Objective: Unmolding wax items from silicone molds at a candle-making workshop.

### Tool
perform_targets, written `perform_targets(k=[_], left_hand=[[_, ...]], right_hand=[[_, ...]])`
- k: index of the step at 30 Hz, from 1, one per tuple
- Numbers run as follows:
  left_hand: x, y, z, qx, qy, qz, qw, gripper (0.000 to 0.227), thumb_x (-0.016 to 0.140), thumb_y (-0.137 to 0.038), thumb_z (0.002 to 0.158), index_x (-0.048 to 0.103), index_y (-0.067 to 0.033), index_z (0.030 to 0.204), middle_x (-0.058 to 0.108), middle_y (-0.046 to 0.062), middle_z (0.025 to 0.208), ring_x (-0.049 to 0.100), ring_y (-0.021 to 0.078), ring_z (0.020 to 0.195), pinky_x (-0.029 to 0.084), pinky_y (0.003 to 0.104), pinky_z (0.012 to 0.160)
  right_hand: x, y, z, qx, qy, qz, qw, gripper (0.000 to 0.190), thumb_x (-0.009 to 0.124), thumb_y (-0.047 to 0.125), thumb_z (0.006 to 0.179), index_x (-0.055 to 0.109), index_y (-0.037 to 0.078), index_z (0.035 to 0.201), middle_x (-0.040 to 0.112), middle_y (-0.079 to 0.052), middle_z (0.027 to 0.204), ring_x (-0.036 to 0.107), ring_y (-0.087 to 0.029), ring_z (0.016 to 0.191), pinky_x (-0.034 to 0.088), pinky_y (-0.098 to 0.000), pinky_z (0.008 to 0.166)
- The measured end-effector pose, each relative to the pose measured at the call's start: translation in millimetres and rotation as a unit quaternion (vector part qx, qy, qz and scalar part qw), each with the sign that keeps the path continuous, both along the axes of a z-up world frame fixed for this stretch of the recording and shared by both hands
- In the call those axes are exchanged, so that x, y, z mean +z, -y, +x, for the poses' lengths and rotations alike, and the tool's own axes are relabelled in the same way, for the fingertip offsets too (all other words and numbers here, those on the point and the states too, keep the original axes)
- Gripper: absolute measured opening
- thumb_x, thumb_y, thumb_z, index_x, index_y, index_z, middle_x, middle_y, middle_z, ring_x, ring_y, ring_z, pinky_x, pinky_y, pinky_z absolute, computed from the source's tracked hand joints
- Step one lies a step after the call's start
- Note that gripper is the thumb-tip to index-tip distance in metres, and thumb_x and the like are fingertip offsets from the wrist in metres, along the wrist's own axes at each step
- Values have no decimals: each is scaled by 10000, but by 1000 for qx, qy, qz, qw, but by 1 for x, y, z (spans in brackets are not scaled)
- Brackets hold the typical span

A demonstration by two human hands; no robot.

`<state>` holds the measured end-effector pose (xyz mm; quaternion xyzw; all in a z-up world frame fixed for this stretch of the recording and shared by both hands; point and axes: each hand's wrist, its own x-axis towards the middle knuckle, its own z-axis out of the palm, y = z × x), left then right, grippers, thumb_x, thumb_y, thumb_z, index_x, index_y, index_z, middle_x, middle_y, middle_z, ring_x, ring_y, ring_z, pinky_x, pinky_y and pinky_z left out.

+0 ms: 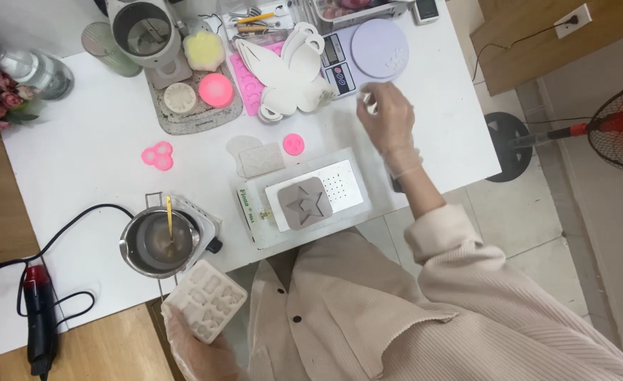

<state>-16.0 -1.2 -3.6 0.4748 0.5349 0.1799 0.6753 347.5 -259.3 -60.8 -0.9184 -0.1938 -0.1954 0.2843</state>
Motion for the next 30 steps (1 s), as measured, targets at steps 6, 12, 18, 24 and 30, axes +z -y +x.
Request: perform_targets(k=[6, 12, 18, 24, 30], left_hand=[[7, 11, -7, 91, 109, -65, 988, 480, 361, -369, 1099, 515, -3, 1369, 637, 93, 1250, 638, 166, 1130, 520, 285, 905], [-26, 13, -37, -91, 92, 362, 923, 606, 495, -383, 1098, 325, 42, 1494, 479, 207, 1404, 529, 290, 1275, 478, 412, 1052], [16, 2, -17, 150, 340, -17, 928, 570, 366, -415, 1079, 475, 16, 1436, 597, 153, 1382, 609, 254, 1249, 515, 365, 1033], [31, 5, -11, 103, 363, -5, 926, 569, 395, -392, 1112, 487, 61, 1443, 609, 136, 1320, 599, 197, 1188, 482, 327, 1007], [53, 2, 9, 95, 334, -40, 937, 552, 434, -400, 1082, 513, 19, 1433, 603, 109, 1310, 575, 152, 1182, 477, 276, 976]], right_hand=[[66, -65, -115, 147, -83, 89, 982, 217, 791, 92, 864, 706, 89, 1064, 648, -64, 817, 628, -179, 666, 531, -331, 610], [24, -135, -152, 315, -233, 67, 918, 236, 794, 138, 852, 693, 77, 1057, 639, -72, 788, 638, -206, 697, 533, -352, 636], [11, -206, -150, 383, -253, 9, 888, 253, 760, 221, 875, 711, 102, 1092, 719, -80, 872, 700, -225, 755, 571, -370, 715], [-12, -240, -145, 365, -167, -107, 909, 227, 748, 298, 942, 743, 104, 1060, 742, -111, 905, 701, -287, 805, 569, -413, 762], [72, -229, -152, 352, -265, -52, 896, 318, 706, 362, 942, 755, 107, 1126, 737, -115, 889, 677, -210, 735, 548, -357, 710]])
